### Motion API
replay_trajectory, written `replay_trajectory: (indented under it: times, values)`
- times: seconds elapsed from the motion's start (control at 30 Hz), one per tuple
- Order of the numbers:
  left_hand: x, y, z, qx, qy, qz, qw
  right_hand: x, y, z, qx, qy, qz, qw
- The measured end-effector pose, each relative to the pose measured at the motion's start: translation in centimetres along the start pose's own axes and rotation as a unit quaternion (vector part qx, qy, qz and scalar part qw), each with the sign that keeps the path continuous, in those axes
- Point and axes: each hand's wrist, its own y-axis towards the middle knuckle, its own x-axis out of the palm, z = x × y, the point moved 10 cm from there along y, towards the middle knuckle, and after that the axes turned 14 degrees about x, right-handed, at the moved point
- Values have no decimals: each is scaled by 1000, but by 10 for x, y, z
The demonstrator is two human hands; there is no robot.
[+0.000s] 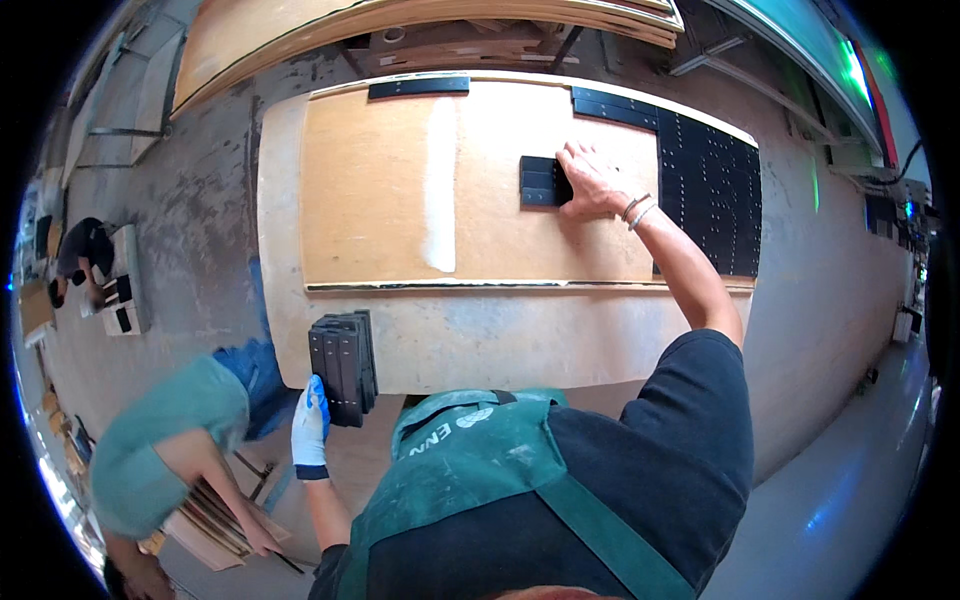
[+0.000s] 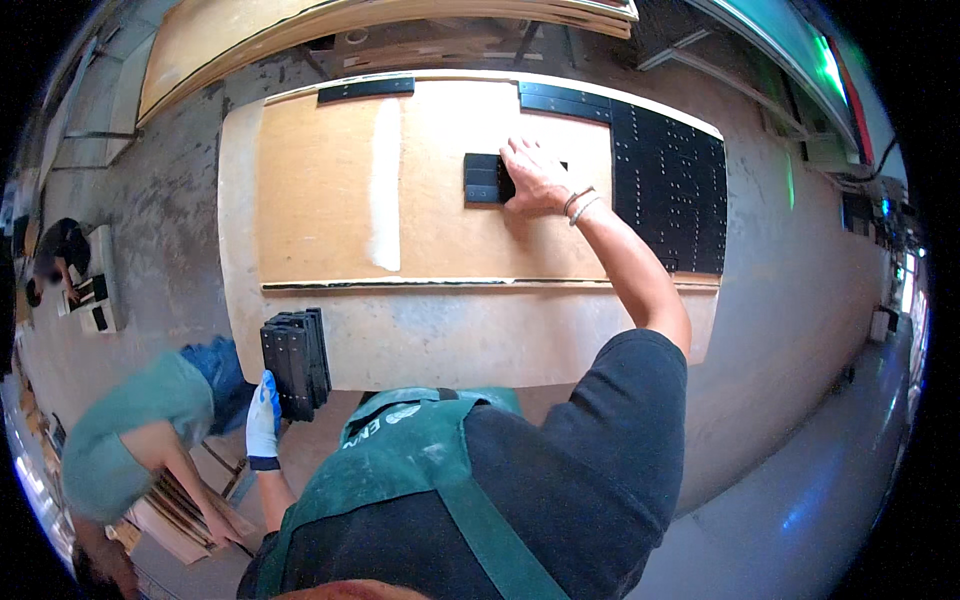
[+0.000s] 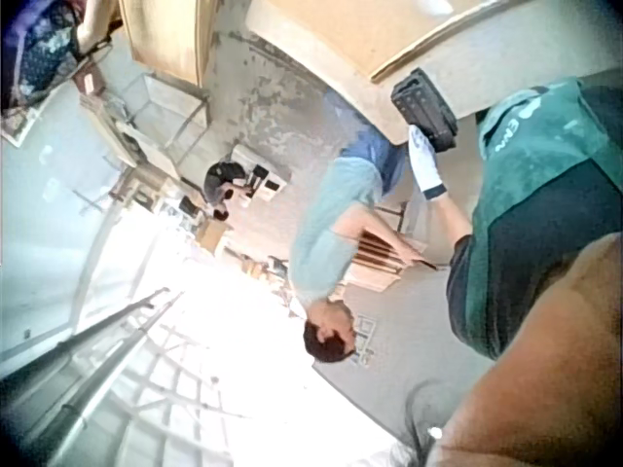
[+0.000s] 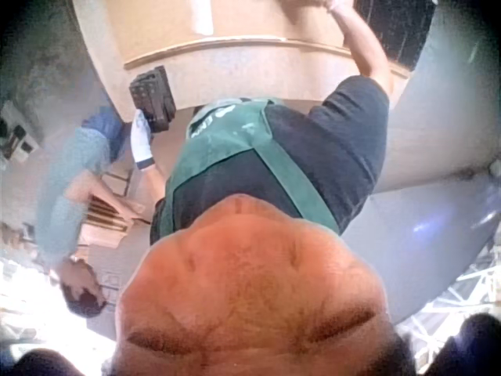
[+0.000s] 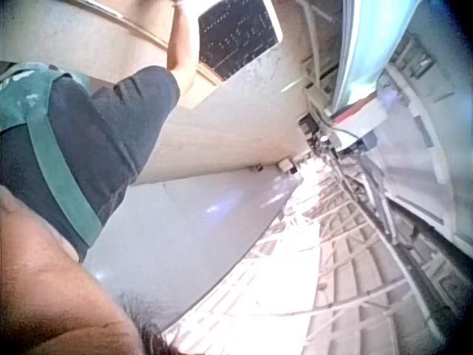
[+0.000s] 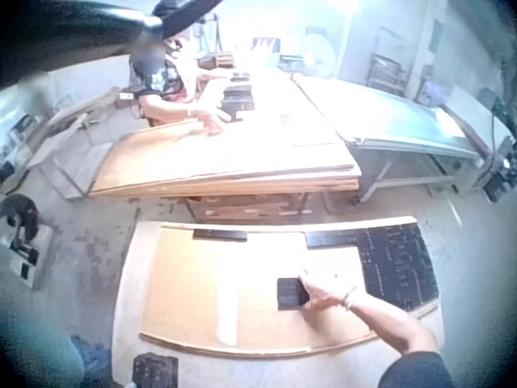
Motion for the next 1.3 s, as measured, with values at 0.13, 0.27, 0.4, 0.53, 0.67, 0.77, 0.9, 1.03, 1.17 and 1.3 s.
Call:
replay_trajectory:
  times: [0.13,0.27,0.4,0.53,0.67,0.77,0.9,1.03,1.17,1.3]
  values:
    - [1,-2,20,15,-8,2,1000,-5,19,-15,24,-88,-60,994]
    - [1,0,3,44,18,-27,999,-36,102,-55,6,22,125,992]
    - [-3,7,-19,-22,23,-13,999,-56,183,-128,-33,56,305,950]
    - [-8,0,3,44,74,-9,996,-29,214,-166,-22,-61,334,940]
    - [2,0,19,18,102,-22,994,-16,194,-164,-65,-57,297,951]
    - [4,-5,31,34,248,-56,967,-11,144,-120,-81,-80,248,962]
    - [3,4,13,8,84,-36,996,-18,60,7,-17,-128,247,960]
    - [8,-1,20,-61,-5,-21,998,-15,30,94,51,-185,202,960]
    - [12,-1,19,-78,-91,-10,993,-18,26,121,64,-198,216,954]
    - [6,0,29,-64,54,-30,996,-29,37,116,58,-210,211,953]
